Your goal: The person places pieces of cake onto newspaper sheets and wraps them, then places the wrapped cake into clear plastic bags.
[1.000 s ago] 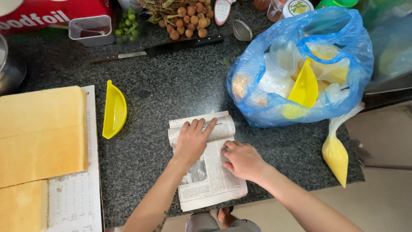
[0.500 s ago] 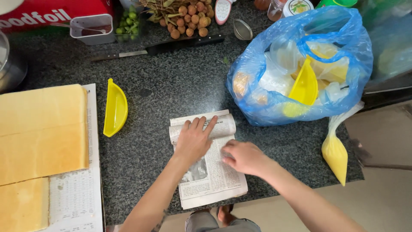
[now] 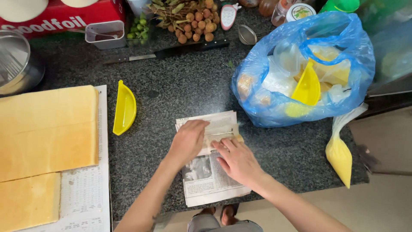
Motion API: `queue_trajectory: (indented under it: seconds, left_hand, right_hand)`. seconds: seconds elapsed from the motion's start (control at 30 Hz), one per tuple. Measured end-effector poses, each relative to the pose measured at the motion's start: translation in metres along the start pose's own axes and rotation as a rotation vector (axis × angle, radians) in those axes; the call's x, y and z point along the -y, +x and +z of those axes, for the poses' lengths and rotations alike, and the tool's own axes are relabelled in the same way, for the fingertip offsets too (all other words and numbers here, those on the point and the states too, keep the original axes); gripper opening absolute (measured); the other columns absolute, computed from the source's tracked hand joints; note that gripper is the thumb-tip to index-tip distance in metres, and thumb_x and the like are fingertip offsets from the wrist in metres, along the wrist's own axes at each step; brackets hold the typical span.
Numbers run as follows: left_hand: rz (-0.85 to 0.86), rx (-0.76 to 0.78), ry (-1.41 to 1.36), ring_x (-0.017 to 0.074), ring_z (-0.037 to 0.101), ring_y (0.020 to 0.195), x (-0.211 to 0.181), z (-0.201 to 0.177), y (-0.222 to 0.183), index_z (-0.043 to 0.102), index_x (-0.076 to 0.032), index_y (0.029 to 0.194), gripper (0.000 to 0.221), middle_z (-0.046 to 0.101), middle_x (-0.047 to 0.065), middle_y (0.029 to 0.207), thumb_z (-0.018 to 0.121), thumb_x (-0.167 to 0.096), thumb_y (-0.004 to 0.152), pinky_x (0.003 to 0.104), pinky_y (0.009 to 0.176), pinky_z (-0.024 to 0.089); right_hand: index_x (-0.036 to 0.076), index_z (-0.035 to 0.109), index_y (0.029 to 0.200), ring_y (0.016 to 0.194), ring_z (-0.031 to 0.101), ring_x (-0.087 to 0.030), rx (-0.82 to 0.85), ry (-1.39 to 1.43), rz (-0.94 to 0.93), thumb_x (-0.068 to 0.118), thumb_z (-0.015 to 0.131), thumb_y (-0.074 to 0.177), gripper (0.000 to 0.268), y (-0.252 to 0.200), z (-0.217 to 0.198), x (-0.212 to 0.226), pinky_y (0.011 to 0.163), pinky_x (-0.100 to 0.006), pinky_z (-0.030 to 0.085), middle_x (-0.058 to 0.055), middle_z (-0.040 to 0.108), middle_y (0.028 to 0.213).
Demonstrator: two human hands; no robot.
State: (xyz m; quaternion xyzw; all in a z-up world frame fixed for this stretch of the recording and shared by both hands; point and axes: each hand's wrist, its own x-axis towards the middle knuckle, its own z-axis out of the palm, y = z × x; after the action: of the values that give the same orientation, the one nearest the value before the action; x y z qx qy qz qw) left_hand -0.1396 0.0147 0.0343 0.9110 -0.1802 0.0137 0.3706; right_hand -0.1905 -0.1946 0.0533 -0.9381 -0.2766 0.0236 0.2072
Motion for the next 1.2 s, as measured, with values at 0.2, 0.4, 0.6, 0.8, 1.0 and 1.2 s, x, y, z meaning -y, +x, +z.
queue_trajectory:
  seconds: [0.2, 0.4, 0.6, 0.8, 1.0, 1.2]
  left_hand:
    - [-0.369, 0.344, -0.037, 0.0397, 0.060, 0.122, 0.017, -0.002, 0.038, 0.057, -0.016, 0.142, 0.053, 0.065, 0.020, 0.130, 0.036, -0.043, 0.102, 0.048, 0.105, 0.045]
    - [-0.343, 0.383, -0.055, 0.0395, 0.059, 0.125, 0.039, 0.006, 0.054, 0.062, -0.015, 0.138, 0.060, 0.064, 0.016, 0.136, 0.033, -0.054, 0.102, 0.047, 0.108, 0.044]
    - [-0.205, 0.384, -0.046, 0.0372, 0.064, 0.117, -0.002, -0.021, 0.042, 0.068, -0.005, 0.125, 0.057, 0.068, 0.019, 0.126, 0.054, -0.052, 0.094, 0.044, 0.102, 0.049]
    - [0.133, 0.259, 0.124, 0.0351, 0.070, 0.095, 0.018, 0.000, 0.035, 0.076, -0.005, 0.089, 0.020, 0.074, 0.014, 0.094, 0.070, -0.022, 0.081, 0.048, 0.087, 0.054]
    - [0.147, 0.062, 0.137, 0.0336, 0.068, 0.089, 0.017, -0.003, 0.045, 0.073, -0.006, 0.080, 0.013, 0.070, 0.012, 0.089, 0.068, -0.016, 0.086, 0.046, 0.080, 0.054]
    - [0.333, -0.257, 0.299, 0.0287, 0.065, 0.084, 0.001, -0.026, 0.065, 0.068, -0.007, 0.080, 0.009, 0.064, 0.009, 0.085, 0.068, -0.014, 0.086, 0.042, 0.074, 0.052]
  right_hand:
    - [0.011, 0.060, 0.131, 0.103, 0.059, -0.030, -0.001, -0.022, -0.038, 0.014, 0.075, 0.079, 0.054, -0.005, 0.002, 0.007, 0.087, -0.047, 0.050, -0.009, 0.058, 0.110]
    - [0.009, 0.064, 0.121, 0.100, 0.059, -0.030, 0.012, -0.006, -0.080, 0.014, 0.073, 0.084, 0.038, -0.014, 0.007, 0.006, 0.090, -0.046, 0.048, -0.010, 0.060, 0.108]
    - [0.010, 0.066, 0.118, 0.101, 0.059, -0.029, -0.075, -0.042, -0.082, 0.015, 0.073, 0.084, 0.035, -0.004, 0.001, 0.015, 0.089, -0.045, 0.046, -0.010, 0.060, 0.107]
    - [0.012, 0.067, 0.113, 0.100, 0.060, -0.027, -0.086, -0.109, -0.040, 0.018, 0.073, 0.084, 0.031, -0.001, 0.011, 0.020, 0.090, -0.045, 0.045, -0.008, 0.061, 0.103]
    - [0.002, 0.058, 0.131, 0.100, 0.060, -0.032, -0.112, -0.119, -0.015, 0.019, 0.072, 0.085, 0.050, 0.003, 0.016, 0.026, 0.086, -0.046, 0.045, -0.015, 0.060, 0.107]
    - [0.004, 0.057, 0.123, 0.118, 0.058, -0.037, -0.192, -0.134, 0.020, 0.021, 0.070, 0.088, 0.042, 0.030, 0.019, 0.024, 0.097, -0.049, 0.045, -0.020, 0.060, 0.128]
